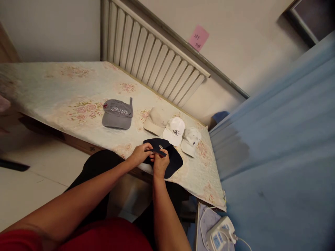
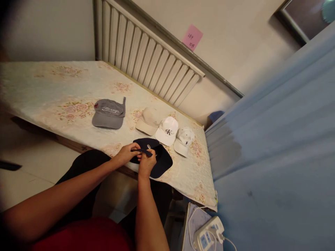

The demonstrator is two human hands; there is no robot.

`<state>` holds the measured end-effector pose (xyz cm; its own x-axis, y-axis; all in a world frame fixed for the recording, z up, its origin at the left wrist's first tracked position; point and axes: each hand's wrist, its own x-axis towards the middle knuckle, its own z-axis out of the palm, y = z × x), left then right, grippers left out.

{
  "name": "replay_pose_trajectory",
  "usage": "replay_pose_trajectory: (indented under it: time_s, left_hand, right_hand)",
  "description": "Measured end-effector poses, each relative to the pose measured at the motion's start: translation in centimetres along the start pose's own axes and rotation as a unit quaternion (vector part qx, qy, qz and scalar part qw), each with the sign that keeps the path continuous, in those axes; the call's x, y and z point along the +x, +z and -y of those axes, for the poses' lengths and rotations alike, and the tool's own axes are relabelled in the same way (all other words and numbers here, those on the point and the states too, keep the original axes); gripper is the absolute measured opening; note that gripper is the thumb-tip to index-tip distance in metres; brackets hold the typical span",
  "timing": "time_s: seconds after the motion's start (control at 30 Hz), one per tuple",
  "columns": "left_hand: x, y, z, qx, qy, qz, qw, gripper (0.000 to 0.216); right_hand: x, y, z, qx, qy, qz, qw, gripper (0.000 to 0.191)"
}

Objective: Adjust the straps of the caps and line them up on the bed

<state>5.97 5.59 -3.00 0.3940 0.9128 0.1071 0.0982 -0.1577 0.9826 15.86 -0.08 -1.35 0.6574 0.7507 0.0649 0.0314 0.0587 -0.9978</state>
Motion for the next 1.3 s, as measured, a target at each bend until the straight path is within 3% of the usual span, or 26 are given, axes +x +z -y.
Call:
replay_pose_trajectory:
  time_s: [0.13, 0.37, 0.57, 0.83, 1.1, 1.3]
  left_hand:
    - [0.1, 0.0, 0.1, -0.017, -0.008, -0.012, 1.0, 0.014]
    - [0.2, -0.2, 0.3, -0.038, -0.018, -0.015, 0.999, 0.015]
    - [-0.1, -0.5, -0.8, -0.02, -0.015, 0.0, 1.0, 0.017]
    - [0.1, -2.4, -3.5, 0.027, 0.015, -0.006, 1.0, 0.015]
    - [-0.1, -3.0, -5.6, -0.018, 0.022, 0.066, 0.997, 0.016]
    - [-0.5, -3.1, -5.6, -0.113, -0.019, 0.14, 0.984, 0.037]
  right_hand:
    - [0.2, -0.2, 0.1, -0.08, -0.04, 0.052, 0.995, 0.01]
    - [0.3, -0.3, 0.3, -0.089, -0.012, 0.13, 0.987, 0.014]
    - [0.4, -0.4, 0.7, -0.068, 0.008, 0.113, 0.991, 0.009]
    - [1.4, -0.5, 0.3, 0.009, 0.077, 0.096, 0.992, 0.015]
    - [1.5, -0.6, 1.4, 0.076, 0.113, 0.099, 0.986, 0.012]
    - [1.5, -0.7, 2.1, 0.105, 0.133, 0.109, 0.979, 0.016]
